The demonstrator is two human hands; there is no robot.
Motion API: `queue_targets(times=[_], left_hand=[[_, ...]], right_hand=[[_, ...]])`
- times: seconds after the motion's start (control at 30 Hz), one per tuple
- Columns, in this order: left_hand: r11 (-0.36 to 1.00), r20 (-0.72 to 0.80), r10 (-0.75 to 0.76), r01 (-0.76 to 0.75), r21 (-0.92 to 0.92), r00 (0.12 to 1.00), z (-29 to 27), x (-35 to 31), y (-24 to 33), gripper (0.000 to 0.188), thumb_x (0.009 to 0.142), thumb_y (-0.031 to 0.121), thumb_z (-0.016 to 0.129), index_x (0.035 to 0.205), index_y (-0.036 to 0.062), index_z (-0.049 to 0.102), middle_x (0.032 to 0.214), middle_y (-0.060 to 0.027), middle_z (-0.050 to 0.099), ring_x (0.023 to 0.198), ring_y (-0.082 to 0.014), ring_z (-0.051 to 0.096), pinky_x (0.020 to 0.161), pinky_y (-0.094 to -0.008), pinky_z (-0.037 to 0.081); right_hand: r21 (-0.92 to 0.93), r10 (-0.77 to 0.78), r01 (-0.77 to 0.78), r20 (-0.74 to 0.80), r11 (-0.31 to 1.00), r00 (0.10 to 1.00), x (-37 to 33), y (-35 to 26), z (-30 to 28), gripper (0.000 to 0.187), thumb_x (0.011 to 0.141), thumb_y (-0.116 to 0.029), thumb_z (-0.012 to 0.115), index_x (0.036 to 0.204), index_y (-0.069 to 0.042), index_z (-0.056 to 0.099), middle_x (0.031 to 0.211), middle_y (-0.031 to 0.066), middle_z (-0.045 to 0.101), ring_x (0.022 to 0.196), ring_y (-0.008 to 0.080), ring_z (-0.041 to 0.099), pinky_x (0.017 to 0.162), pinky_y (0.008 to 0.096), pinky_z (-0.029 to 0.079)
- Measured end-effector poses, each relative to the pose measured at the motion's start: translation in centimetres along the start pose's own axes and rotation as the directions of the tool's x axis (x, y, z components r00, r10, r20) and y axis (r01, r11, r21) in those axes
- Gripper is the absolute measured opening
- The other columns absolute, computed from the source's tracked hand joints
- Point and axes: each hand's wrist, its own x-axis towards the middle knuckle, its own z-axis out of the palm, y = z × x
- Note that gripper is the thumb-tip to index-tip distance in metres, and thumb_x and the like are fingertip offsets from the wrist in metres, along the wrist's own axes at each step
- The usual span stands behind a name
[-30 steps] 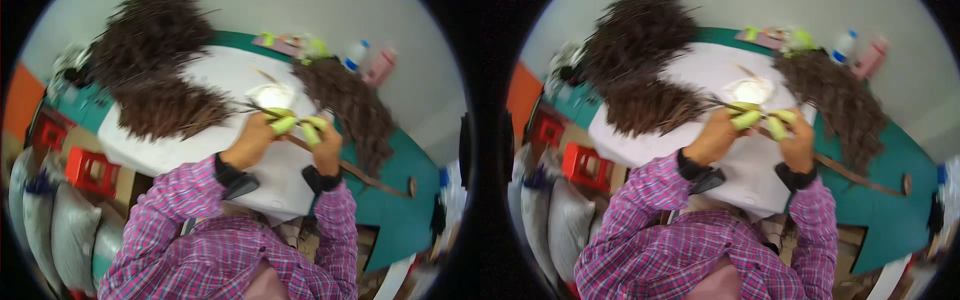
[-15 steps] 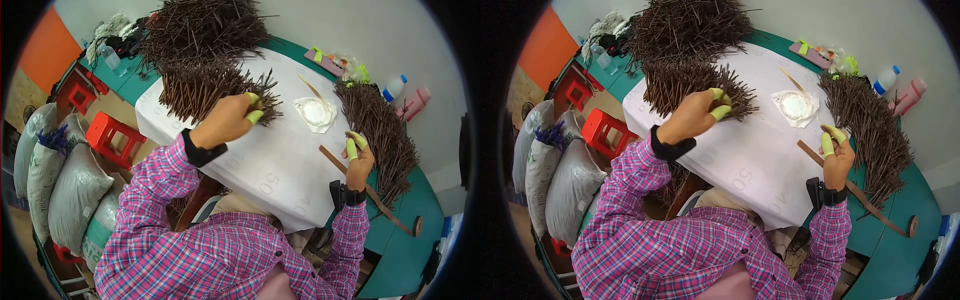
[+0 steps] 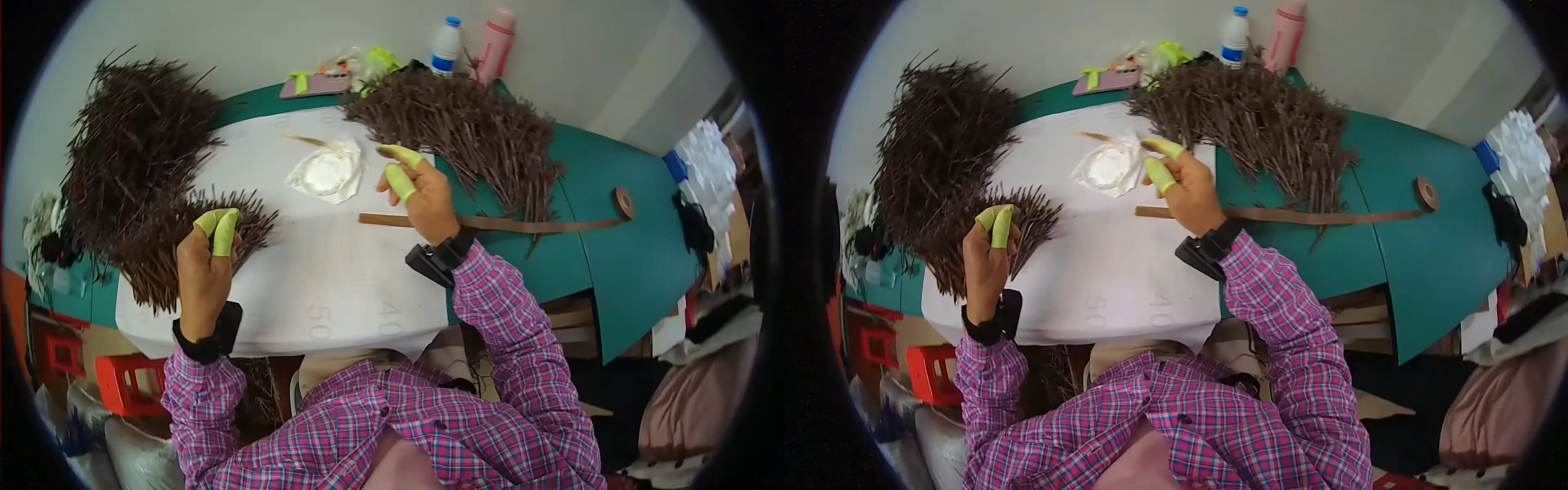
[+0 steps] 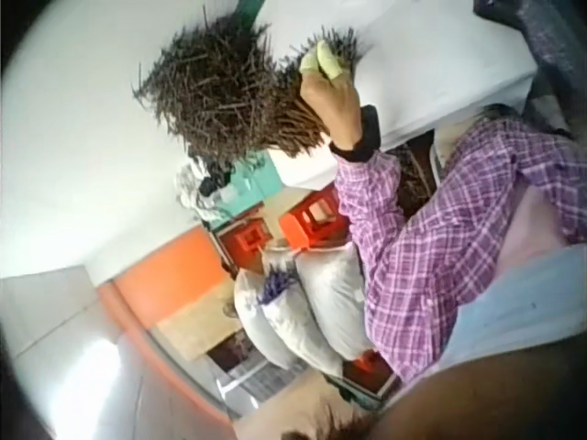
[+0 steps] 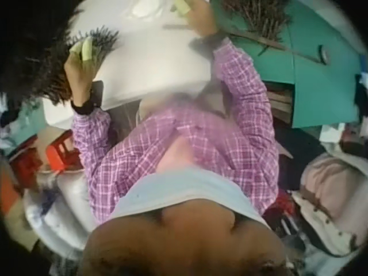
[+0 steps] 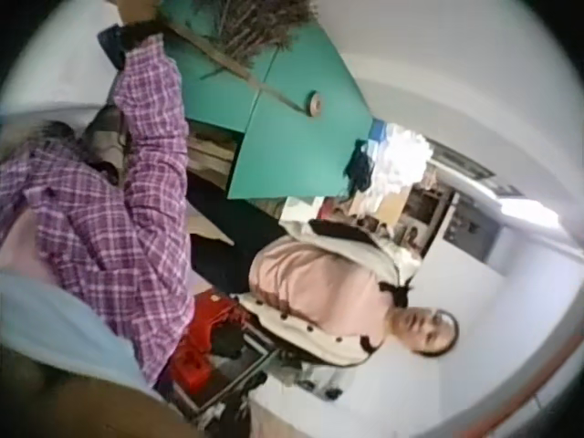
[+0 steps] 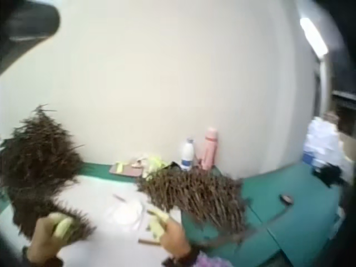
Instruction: The person is assembling small bundles of dried twigs by tying them together on a workbench.
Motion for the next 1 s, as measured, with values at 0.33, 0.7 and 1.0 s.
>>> queue_targets(times=[0.33, 0.7, 1.0], left_hand=[[0.767, 0.129, -0.153, 0.200, -0.610, 0.980, 8.7, 2.4, 3.7, 0.026, 0.091, 0.021, 0.040, 0.074, 0.0026, 0.049, 0.058, -0.0010, 0.048, 0.047, -0.0058, 0.042, 0.042, -0.0184, 0.034], [0.638, 0.123, -0.333, 0.319, -0.701, 0.935, 10.8, 2.5, 0.8, 0.035, 0.091, 0.034, 0.036, 0.070, 0.0075, 0.042, 0.058, -0.0016, 0.044, 0.046, -0.0073, 0.038, 0.042, -0.0194, 0.032], [-0.272, 0.552, -0.258, 0.489, -0.829, 0.793, 10.5, 2.3, -0.5, 0.034, 0.091, 0.035, 0.035, 0.064, 0.0142, 0.037, 0.051, 0.0028, 0.033, 0.039, -0.0068, 0.027, 0.042, -0.0202, 0.024]], right_hand=[[-0.001, -0.031, 0.031, 0.089, 1.000, 0.996, 0.3, 0.7, -0.9, 0.037, 0.092, -0.025, 0.035, 0.118, 0.000, 0.042, 0.074, 0.0056, 0.057, 0.066, 0.0080, 0.051, 0.060, 0.0207, 0.041], [0.094, 0.029, -0.041, 0.129, 0.995, 0.991, 0.3, 0.3, -0.6, 0.040, 0.093, -0.027, 0.030, 0.124, -0.003, 0.035, 0.077, 0.0058, 0.058, 0.069, 0.0102, 0.053, 0.067, 0.0238, 0.043], [0.089, -0.004, -0.008, 0.136, 0.996, 0.991, 0.5, 0.8, -0.5, 0.040, 0.093, -0.029, 0.030, 0.123, -0.001, 0.035, 0.075, 0.0063, 0.057, 0.068, 0.0103, 0.052, 0.065, 0.0237, 0.043]])
